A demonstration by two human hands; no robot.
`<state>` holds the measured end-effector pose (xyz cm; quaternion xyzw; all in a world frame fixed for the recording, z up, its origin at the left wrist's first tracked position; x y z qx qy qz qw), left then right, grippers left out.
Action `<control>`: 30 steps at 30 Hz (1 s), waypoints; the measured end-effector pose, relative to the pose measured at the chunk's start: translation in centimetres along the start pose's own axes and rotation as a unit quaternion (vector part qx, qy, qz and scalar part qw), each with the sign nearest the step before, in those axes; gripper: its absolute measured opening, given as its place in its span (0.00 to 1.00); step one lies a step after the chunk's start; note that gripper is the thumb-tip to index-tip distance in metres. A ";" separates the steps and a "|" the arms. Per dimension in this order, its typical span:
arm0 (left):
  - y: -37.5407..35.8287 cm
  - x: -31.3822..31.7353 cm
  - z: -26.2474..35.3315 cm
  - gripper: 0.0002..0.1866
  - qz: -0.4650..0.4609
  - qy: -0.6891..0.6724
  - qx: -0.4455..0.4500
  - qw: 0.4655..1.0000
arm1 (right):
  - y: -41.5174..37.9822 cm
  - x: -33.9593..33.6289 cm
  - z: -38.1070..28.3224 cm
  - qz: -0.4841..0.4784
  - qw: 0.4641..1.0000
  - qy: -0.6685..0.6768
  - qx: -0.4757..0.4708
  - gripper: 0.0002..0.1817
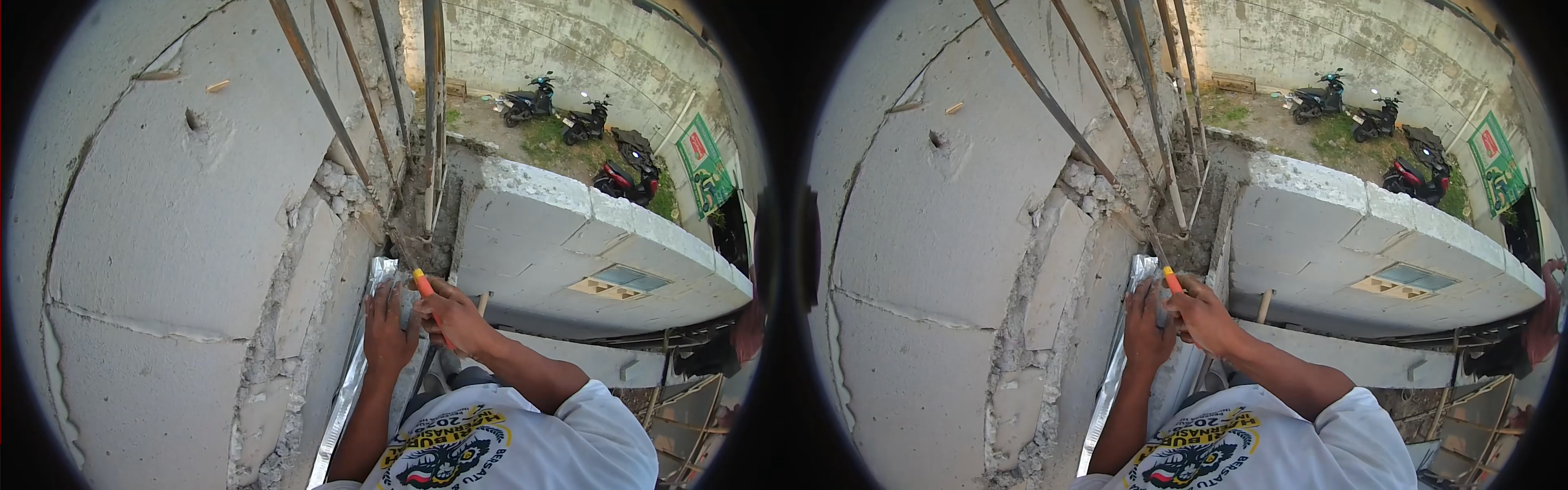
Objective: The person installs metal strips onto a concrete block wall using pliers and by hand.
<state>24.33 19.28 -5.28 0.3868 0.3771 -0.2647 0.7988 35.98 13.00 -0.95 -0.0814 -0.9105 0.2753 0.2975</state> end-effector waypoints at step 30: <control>-1.1 -1.7 -2.6 0.12 0.193 -0.252 -0.123 0.940 | -1.0 5.7 -4.0 0.153 0.921 -0.030 -0.357 0.26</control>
Point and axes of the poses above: each hand's wrist, its own y-axis towards the middle knuckle, its own x-axis out of the palm, z = x × y, the point moved 6 cm from there along y, towards the middle knuckle, and after that the axes turned 9 degrees about x, right-handed, at the moved point
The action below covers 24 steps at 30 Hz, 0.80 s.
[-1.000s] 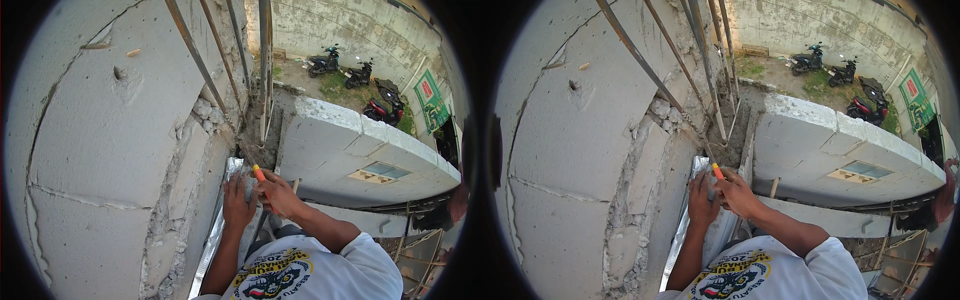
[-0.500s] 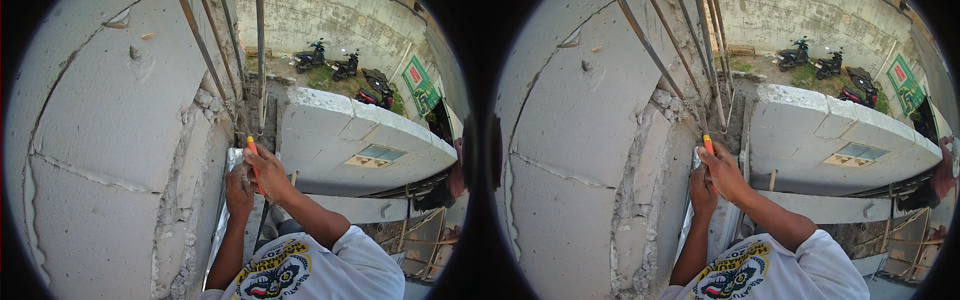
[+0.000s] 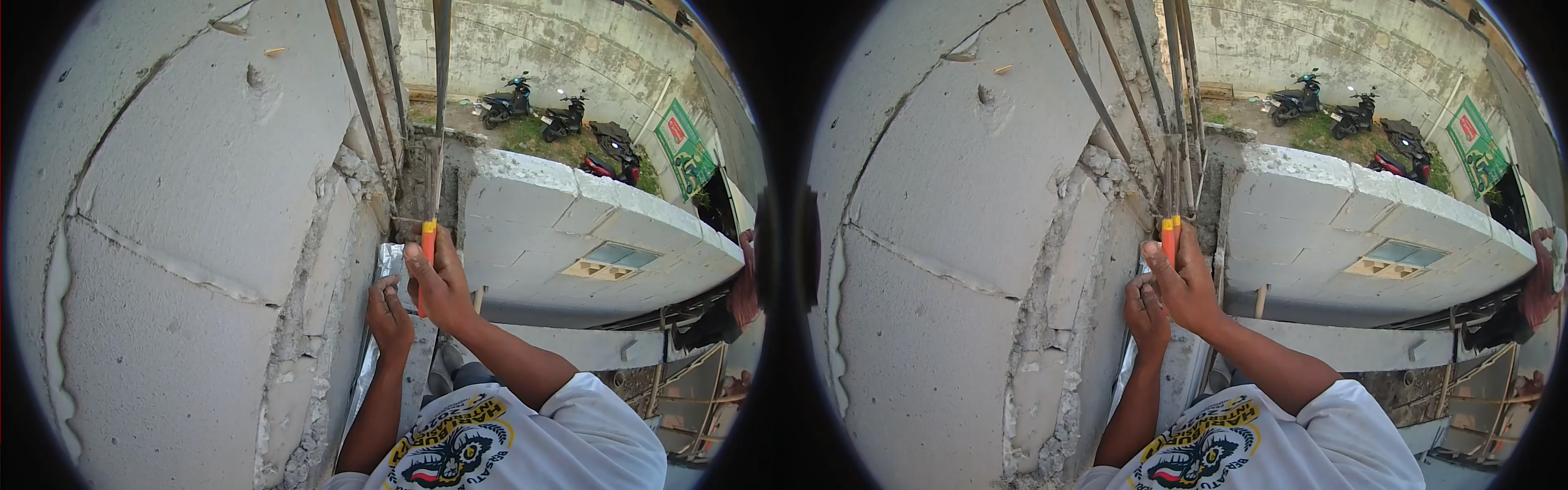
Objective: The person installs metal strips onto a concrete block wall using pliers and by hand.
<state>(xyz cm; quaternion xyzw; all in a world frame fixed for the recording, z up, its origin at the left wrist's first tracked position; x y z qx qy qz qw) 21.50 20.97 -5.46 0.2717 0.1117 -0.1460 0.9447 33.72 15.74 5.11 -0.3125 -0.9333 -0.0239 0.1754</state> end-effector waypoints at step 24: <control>-0.2 0.1 -0.2 0.11 -0.010 -0.017 -0.001 1.000 | -1.9 -2.5 -1.5 -0.049 0.995 -0.041 -0.077 0.33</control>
Point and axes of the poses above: each hand's wrist, its own y-axis towards the middle knuckle, its own x-axis out of the palm, z = x × y, the point moved 6 cm from there along y, towards the middle knuckle, and after that the axes turned 9 degrees about x, right-handed, at the moved point
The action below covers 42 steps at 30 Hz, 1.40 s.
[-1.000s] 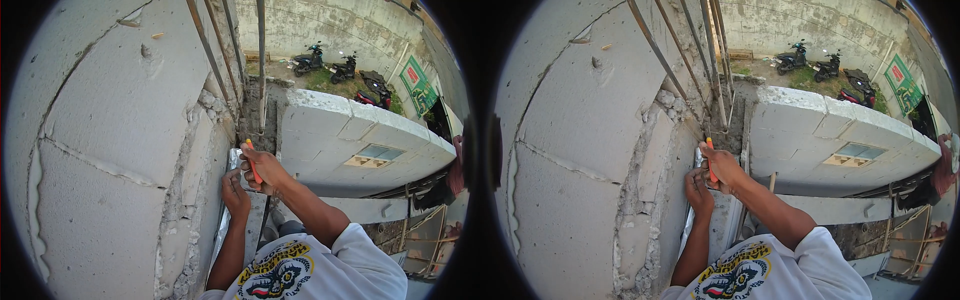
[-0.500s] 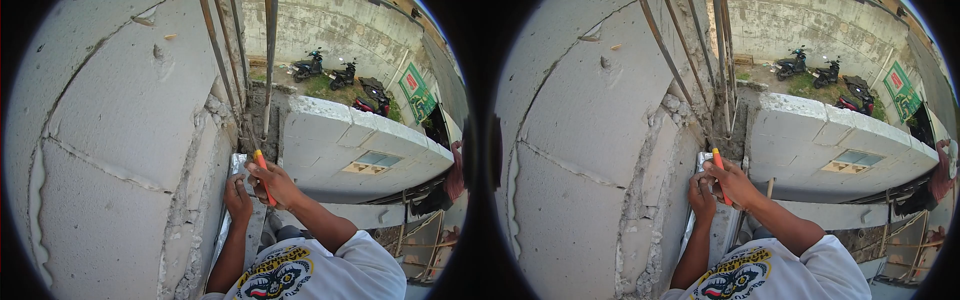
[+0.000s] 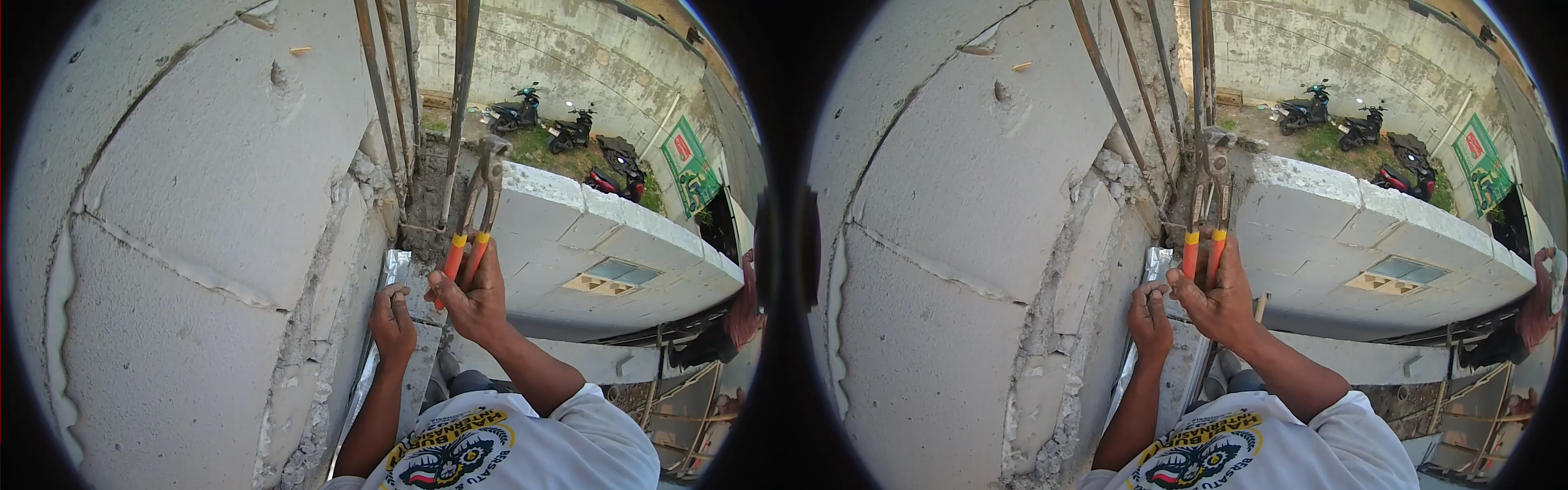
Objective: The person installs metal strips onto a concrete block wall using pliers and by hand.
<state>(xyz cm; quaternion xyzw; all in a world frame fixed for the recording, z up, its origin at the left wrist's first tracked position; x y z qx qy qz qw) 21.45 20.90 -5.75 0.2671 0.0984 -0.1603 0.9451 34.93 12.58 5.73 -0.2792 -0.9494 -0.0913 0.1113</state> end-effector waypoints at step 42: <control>0.1 -0.1 -0.5 0.12 0.000 -0.017 -0.022 1.000 | -1.5 -2.9 3.6 -0.032 0.958 -0.086 0.273 0.13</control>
Point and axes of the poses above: each hand's wrist, its own y-axis towards the middle knuckle, its own x-axis out of the palm, z = x × y, the point moved 6 cm from there along y, towards the middle knuckle, and after that the axes turned 9 degrees about x, right-handed, at the moved point
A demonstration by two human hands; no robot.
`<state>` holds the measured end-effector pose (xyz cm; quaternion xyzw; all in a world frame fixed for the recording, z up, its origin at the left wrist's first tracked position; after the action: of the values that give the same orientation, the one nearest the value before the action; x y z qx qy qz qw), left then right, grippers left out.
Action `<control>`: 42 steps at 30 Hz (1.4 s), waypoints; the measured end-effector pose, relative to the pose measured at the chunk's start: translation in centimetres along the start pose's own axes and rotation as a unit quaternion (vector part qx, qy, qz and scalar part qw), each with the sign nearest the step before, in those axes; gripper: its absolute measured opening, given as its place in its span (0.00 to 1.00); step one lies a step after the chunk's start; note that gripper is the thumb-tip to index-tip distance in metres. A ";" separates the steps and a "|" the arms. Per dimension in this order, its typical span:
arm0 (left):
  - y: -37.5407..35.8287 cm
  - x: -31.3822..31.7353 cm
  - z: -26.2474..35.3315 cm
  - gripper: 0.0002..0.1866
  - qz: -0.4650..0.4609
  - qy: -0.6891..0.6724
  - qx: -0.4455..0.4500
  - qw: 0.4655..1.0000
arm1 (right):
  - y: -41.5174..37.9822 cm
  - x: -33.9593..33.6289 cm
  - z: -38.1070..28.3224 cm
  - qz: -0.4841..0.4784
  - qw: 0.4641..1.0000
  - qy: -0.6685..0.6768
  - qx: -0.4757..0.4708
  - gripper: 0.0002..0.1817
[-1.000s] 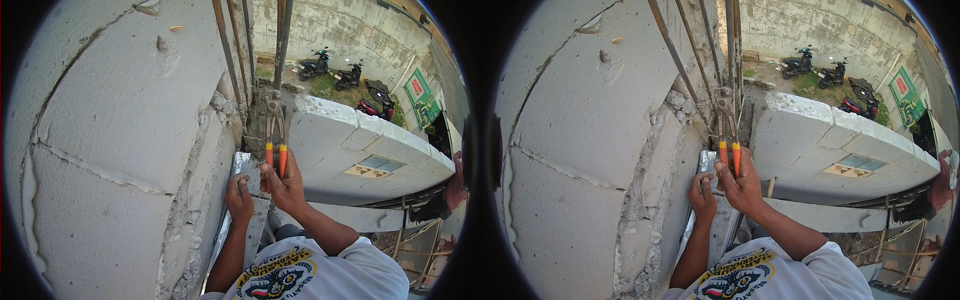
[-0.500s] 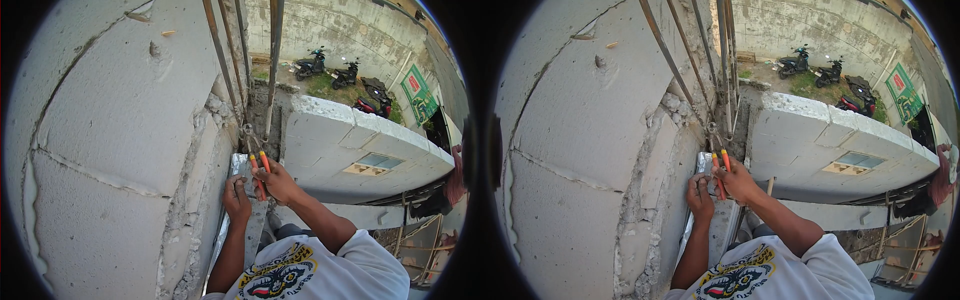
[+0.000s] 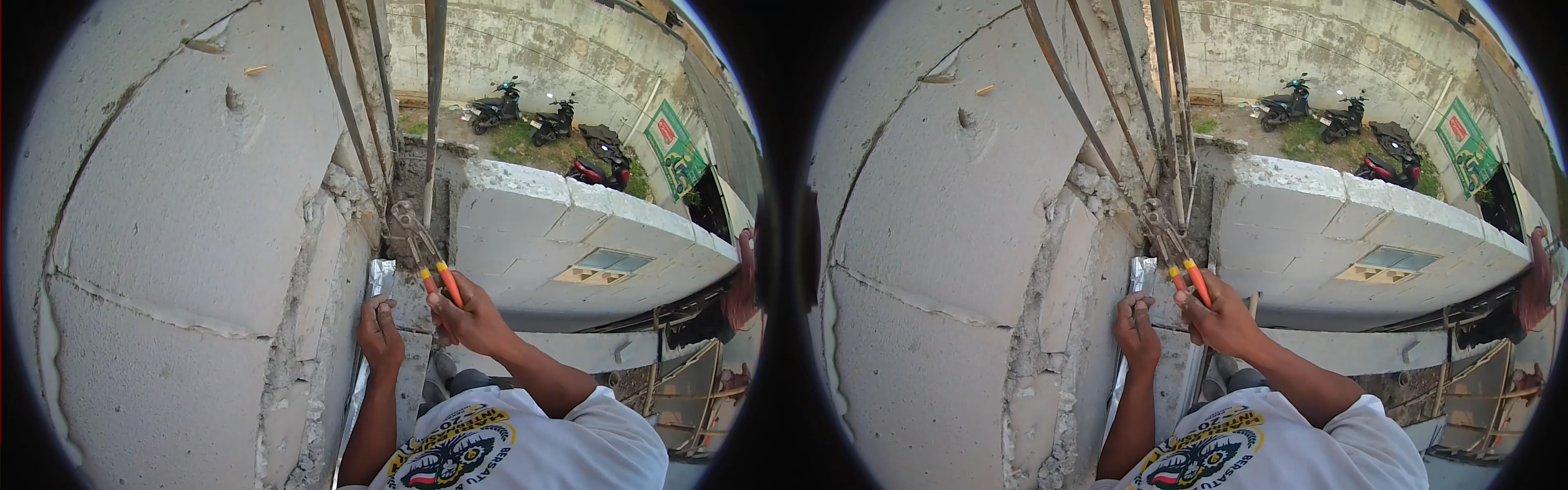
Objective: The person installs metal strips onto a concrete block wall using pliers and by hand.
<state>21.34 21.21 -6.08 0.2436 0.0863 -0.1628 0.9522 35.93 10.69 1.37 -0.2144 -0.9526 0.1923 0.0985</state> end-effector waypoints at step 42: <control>-0.3 0.1 0.7 0.10 -0.016 0.018 -0.020 1.000 | -1.1 -9.1 0.2 0.033 0.924 -0.373 -0.078 0.16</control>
<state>21.41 20.55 -5.62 0.2264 0.1100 -0.1717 0.9524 43.54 5.69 0.64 -0.1657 -0.9246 0.1868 -0.2875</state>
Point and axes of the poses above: each hand's wrist, its own y-axis towards the middle knuckle, its own x-axis out of the palm, z = x × y, the point moved 6 cm from there along y, towards the middle knuckle, and after that the axes turned 9 degrees about x, right-handed, at the moved point
